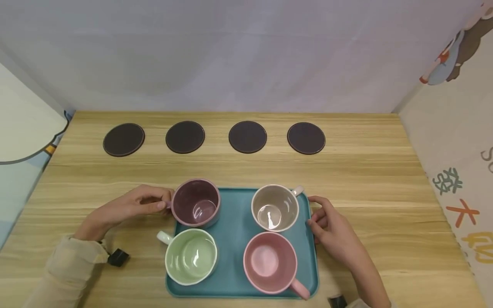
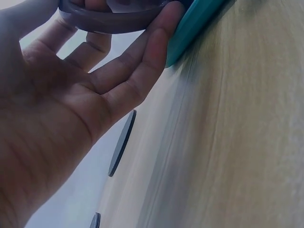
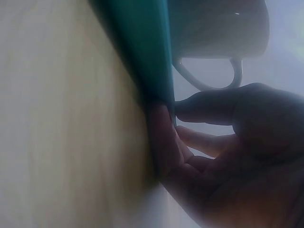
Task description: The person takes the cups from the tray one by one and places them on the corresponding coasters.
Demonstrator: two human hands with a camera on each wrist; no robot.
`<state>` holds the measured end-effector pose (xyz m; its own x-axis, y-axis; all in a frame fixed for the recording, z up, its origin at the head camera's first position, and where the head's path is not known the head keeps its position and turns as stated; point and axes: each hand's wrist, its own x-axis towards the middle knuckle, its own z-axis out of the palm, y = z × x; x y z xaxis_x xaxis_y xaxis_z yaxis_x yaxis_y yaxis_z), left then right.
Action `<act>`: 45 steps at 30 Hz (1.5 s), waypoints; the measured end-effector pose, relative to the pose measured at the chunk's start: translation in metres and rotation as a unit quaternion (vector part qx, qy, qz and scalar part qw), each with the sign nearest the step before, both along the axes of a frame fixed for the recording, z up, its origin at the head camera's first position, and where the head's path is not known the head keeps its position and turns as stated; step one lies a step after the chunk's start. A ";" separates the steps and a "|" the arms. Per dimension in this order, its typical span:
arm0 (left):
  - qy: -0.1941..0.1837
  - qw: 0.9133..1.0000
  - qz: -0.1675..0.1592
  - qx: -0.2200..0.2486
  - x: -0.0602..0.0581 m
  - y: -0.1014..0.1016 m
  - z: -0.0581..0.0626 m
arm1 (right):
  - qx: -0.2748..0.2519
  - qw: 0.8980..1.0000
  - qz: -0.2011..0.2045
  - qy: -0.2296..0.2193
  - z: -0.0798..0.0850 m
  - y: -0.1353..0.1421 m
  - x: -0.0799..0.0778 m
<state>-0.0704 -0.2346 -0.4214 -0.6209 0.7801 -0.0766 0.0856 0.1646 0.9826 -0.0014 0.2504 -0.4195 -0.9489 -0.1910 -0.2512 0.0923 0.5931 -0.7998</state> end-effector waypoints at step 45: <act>0.020 0.956 0.281 0.081 0.009 -0.058 0.032 | -0.009 1.000 0.005 -0.003 0.001 0.001 0.000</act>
<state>-0.0613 -0.2924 -0.3898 -0.9457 0.3215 0.0488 0.0657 0.0419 0.9970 -0.0017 0.2513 -0.4184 -0.9456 -0.2041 -0.2532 0.0918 0.5794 -0.8099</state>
